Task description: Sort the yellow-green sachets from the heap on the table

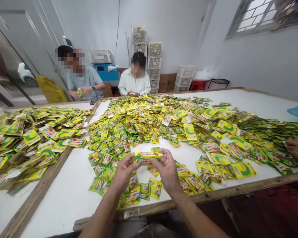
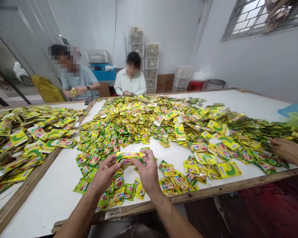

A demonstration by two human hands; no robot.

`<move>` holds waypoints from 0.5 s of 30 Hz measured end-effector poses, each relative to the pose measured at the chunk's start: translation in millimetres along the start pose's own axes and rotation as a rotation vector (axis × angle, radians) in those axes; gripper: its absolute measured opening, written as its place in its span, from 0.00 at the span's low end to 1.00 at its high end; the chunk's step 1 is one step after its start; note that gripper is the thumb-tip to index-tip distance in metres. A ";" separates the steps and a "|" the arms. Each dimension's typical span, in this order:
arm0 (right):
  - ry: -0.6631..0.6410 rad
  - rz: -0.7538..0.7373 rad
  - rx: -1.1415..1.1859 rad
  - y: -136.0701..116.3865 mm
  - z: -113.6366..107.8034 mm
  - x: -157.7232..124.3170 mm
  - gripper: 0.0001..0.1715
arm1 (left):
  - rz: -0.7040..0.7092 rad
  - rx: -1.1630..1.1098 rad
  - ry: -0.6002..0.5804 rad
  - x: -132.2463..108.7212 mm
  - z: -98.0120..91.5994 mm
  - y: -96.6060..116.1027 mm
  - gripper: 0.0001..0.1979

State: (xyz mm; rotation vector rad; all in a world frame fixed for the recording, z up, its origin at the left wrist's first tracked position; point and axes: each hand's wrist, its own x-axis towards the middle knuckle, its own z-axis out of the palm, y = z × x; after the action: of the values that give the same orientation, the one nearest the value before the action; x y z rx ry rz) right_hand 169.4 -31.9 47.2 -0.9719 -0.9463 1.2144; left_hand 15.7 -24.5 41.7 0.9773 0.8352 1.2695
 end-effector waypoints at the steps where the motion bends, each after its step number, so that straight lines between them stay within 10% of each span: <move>1: -0.015 -0.010 -0.059 -2.3 -3.3 -1.9 0.26 | 0.012 0.008 -0.023 -0.9 -0.9 2.3 0.17; 15: 0.016 -0.063 -0.209 2.9 -32.9 -11.3 0.20 | 0.127 0.380 -0.241 -15.7 1.9 15.9 0.22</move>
State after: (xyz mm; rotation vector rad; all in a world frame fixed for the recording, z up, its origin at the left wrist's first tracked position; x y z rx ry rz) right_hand 198.5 -45.6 33.7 -1.1061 -1.0987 1.0682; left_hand 9.4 -39.9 56.9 1.4761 0.8507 1.0907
